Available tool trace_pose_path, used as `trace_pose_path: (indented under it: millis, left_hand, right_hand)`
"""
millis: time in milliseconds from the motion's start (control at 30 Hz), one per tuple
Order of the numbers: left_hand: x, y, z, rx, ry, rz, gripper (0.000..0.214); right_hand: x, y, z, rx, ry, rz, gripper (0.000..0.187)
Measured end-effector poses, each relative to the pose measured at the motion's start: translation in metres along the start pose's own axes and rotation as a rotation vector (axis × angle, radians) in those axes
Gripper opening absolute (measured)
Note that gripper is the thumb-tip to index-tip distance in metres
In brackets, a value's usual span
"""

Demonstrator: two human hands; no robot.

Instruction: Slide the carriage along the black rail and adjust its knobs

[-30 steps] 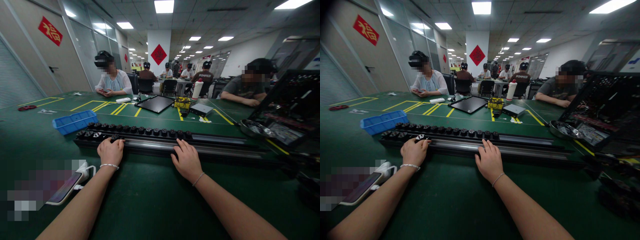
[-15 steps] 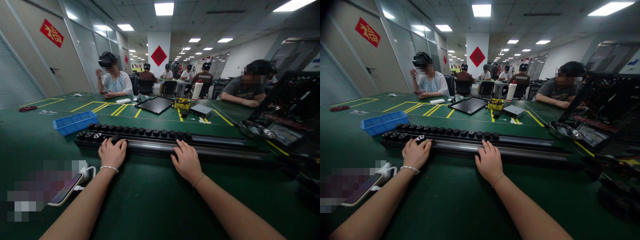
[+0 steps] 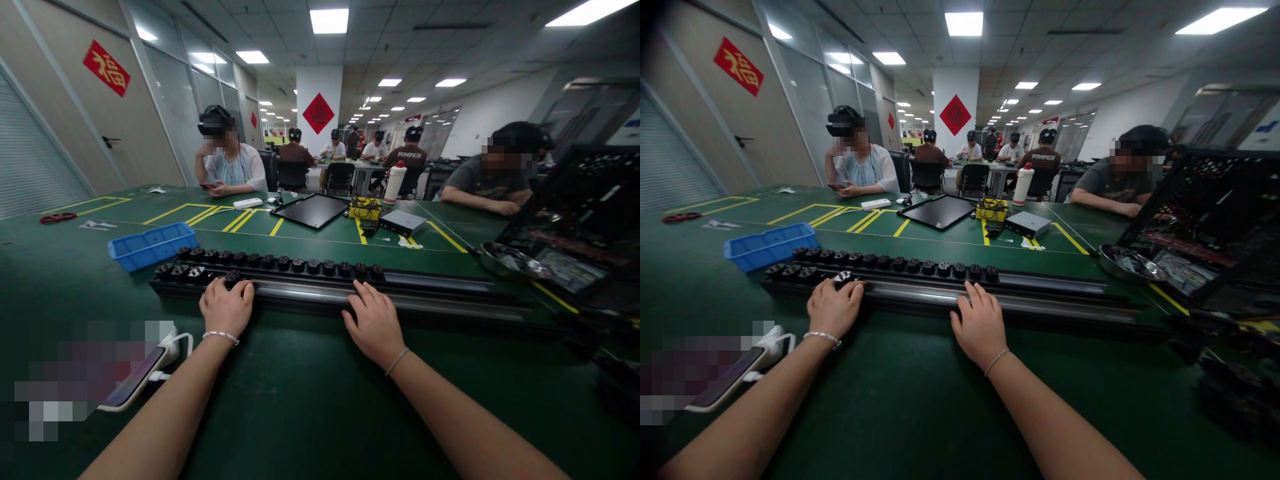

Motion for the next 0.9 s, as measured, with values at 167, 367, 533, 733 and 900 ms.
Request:
trace_pose_path:
  millis: [167,367,533,733,900]
  left_hand:
    - [-0.0003,-0.0001,0.0,-0.011,-0.009,-0.006,0.037]
    - [-0.002,0.0007,-0.0002,-0.014,-0.02,-0.008,0.037]
    - [-0.0016,-0.0009,-0.0001,-0.014,-0.038,0.009,0.036]
    - [-0.0002,-0.0021,0.0006,-0.009,-0.036,0.014,0.036]
    - [-0.0005,-0.0019,0.0004,-0.013,-0.045,0.02,0.036]
  right_hand:
    - [-0.0003,0.0008,0.0003,-0.002,0.003,-0.008,0.025]
    - [-0.0004,0.0002,0.0005,0.007,0.005,-0.016,0.024]
    - [-0.0002,0.0,0.0002,0.013,0.002,-0.019,0.024]
    - [-0.0003,-0.0002,0.0,-0.002,0.002,-0.014,0.024]
    - [-0.0008,-0.0001,0.0001,0.003,0.003,-0.015,0.024]
Point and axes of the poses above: each hand's wrist, its own z-axis towards the middle knuckle, its own y-axis out of the back of the hand, x = y × z, the point moved 2 cm from there along z, towards the middle knuckle, and after that the axes turned 11 degrees about -z, right-handed, at the moved point
